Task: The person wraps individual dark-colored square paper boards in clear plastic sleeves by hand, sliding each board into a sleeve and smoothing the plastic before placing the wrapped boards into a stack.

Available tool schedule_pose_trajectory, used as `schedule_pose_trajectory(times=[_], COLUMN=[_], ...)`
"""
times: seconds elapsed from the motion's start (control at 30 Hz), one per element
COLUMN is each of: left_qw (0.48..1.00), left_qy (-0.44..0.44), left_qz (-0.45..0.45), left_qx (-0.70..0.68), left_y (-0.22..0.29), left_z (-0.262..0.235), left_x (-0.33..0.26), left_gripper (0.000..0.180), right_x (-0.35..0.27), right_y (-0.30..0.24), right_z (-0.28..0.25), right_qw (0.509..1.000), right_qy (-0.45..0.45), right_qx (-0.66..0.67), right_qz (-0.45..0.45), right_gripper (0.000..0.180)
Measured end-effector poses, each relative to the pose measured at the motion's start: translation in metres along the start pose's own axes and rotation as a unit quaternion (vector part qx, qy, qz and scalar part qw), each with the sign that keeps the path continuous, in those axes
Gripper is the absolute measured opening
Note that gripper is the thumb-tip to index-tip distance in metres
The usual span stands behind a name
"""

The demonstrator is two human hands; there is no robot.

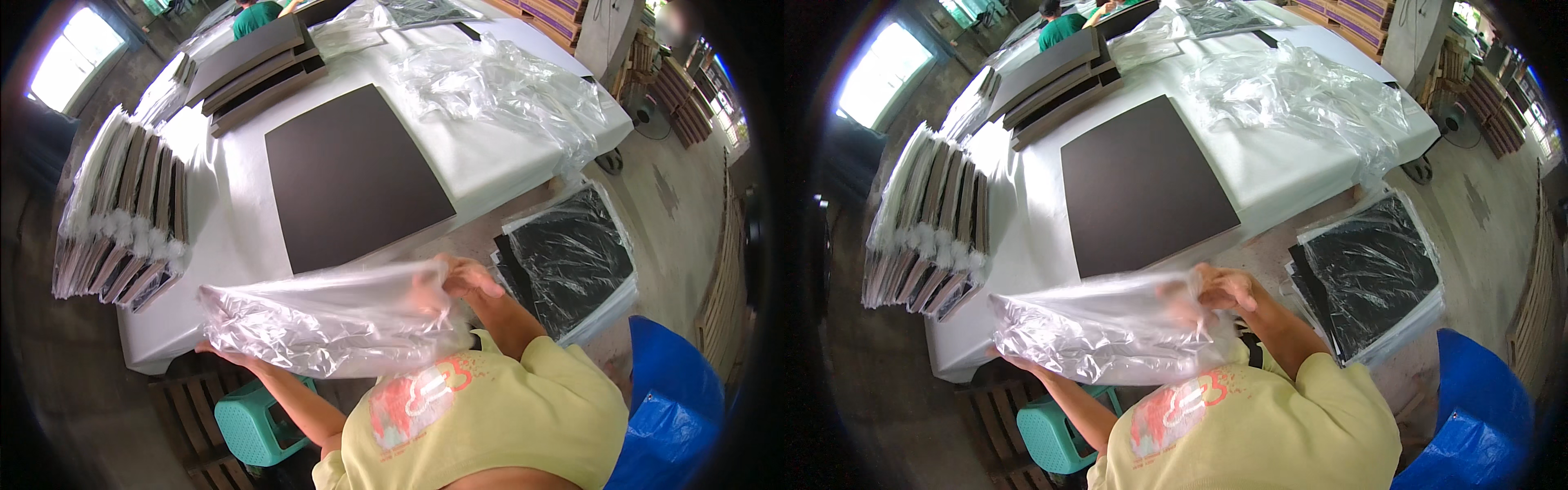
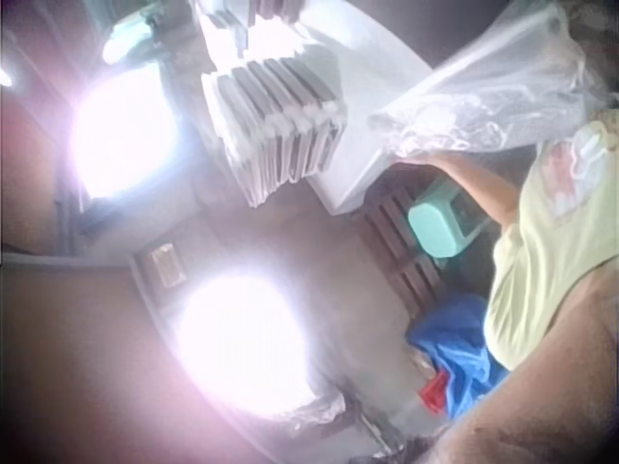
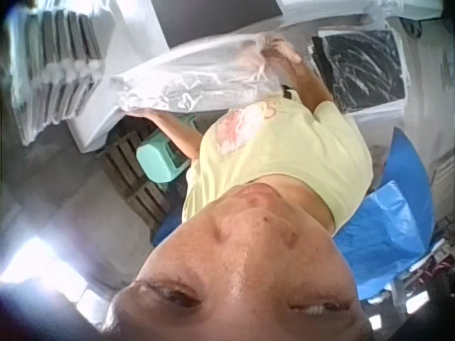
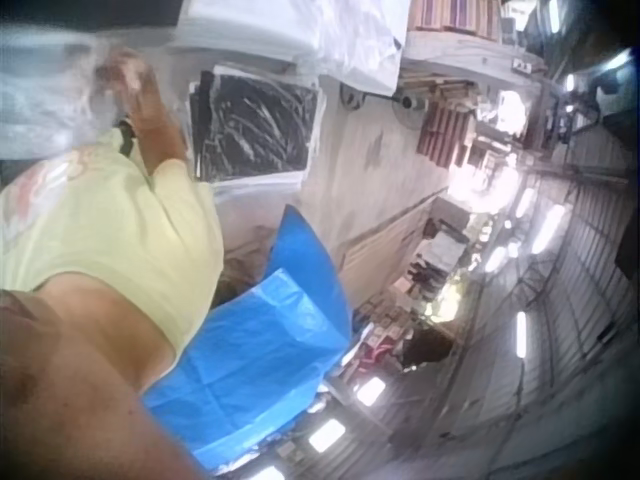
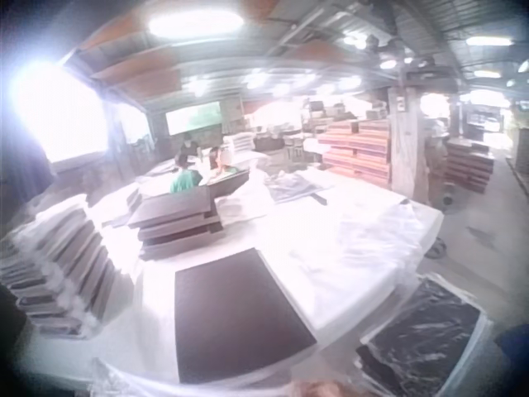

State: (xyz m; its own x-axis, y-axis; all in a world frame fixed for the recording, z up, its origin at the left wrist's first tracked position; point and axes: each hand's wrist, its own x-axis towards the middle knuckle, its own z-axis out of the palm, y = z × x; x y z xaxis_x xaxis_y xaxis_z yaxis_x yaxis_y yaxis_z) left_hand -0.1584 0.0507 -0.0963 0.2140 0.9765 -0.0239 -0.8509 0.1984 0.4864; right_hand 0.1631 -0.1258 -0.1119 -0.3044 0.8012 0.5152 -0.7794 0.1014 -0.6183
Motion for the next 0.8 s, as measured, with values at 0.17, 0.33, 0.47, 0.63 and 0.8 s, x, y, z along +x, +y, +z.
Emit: schedule_pose_trajectory(times=[0.17,0.33,0.47,0.63,0.8], left_qw=[0.901,0.99,0.833,0.75,0.985], left_qy=[-0.205,-0.106,-0.312,-0.292,0.026], left_qz=[-0.255,-0.042,-0.282,-0.326,-0.157], left_qx=[0.286,0.083,0.36,0.497,0.073], left_y=[-0.053,-0.01,-0.006,-0.057,-0.05], left_z=[-0.018,-0.002,-0.002,-0.025,-0.017], left_x=[-0.058,-0.041,-0.051,-0.064,-0.042], left_gripper=[0.073,0.072,0.07,0.064,0.035], right_x=[-0.012,-0.025,-0.023,-0.011,-0.031], right_y=[-0.014,-0.009,-0.047,-0.083,-0.059], right_z=[-0.012,-0.003,-0.004,-0.016,-0.014], right_qw=[0.996,0.99,0.928,0.903,0.958], right_qy=[0.069,0.136,0.24,0.234,0.264], right_qx=[-0.048,-0.021,0.058,0.052,-0.038], right_qz=[0.039,0.017,-0.279,-0.356,-0.103], right_gripper=[0.042,0.041,0.041,0.04,0.04])
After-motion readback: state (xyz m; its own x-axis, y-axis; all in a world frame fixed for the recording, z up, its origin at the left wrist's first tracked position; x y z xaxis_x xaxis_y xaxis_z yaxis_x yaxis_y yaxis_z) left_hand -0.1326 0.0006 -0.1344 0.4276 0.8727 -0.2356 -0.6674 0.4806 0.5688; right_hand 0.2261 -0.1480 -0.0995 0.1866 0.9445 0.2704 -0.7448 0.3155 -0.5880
